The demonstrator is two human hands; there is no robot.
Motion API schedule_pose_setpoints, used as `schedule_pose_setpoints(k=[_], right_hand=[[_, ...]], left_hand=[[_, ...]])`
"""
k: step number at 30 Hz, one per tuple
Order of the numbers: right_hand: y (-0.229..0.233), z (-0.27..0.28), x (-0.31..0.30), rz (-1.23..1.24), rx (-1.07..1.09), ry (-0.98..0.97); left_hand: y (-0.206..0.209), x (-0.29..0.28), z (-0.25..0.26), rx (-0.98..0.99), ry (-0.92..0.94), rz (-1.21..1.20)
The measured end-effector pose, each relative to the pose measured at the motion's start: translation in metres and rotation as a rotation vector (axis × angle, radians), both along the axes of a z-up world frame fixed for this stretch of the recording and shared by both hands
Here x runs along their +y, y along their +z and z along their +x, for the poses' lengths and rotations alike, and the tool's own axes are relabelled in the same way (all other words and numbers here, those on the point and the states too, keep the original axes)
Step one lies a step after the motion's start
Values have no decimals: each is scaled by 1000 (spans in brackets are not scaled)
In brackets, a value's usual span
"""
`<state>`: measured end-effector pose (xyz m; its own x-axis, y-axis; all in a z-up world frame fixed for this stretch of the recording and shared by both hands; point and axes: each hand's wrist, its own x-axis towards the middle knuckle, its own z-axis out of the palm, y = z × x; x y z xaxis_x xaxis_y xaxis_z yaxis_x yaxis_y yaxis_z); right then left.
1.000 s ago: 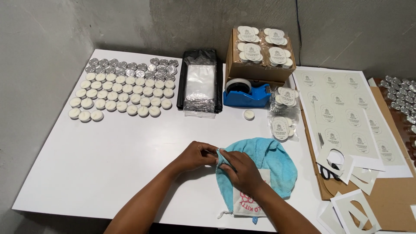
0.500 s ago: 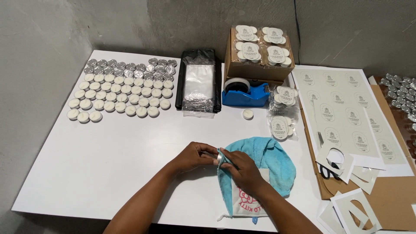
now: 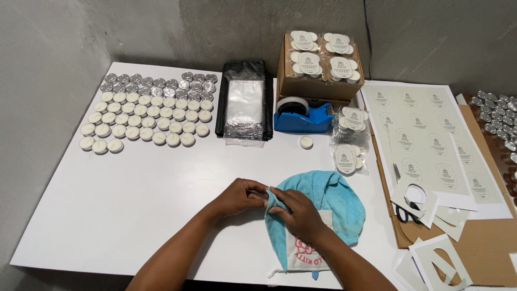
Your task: Cutting circular labels from a printed sheet and applying them to the bottom of tealight candles.
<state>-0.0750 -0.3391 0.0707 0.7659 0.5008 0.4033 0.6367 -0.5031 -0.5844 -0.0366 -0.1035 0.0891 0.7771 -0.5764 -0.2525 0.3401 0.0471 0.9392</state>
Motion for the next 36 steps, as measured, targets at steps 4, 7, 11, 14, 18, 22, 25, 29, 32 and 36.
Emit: schedule_pose_setpoints(k=[4,7,11,14,18,22,25,29,32,36], right_hand=[[3,-3,0,-25,165,-69],[4,-2,-1,2,226,-98],[6,1,-1,68,246,-113],[11,-2,0,71,260,-101],[16,-5,1,71,232,-86],[16,-4,1,32,268,-115],[13,-2,2,-24,285,-143],[2,-1,0,-15,228,-174],[-7,-1,-2,11,50,-150],[-13,-2,-3,14,-101,-79]], left_hand=[[18,0,-3,22,-6,47],[23,1,-3,56,-2,69],[-2,3,2,36,9,23],[4,2,-1,15,16,-17],[12,-2,-7,28,53,-42],[9,-6,-10,40,77,-99],[3,-8,-9,-54,63,-100],[-1,-13,-10,-57,132,-105],[2,-14,-12,-53,167,-65],[10,-14,-14,-3,165,-109]])
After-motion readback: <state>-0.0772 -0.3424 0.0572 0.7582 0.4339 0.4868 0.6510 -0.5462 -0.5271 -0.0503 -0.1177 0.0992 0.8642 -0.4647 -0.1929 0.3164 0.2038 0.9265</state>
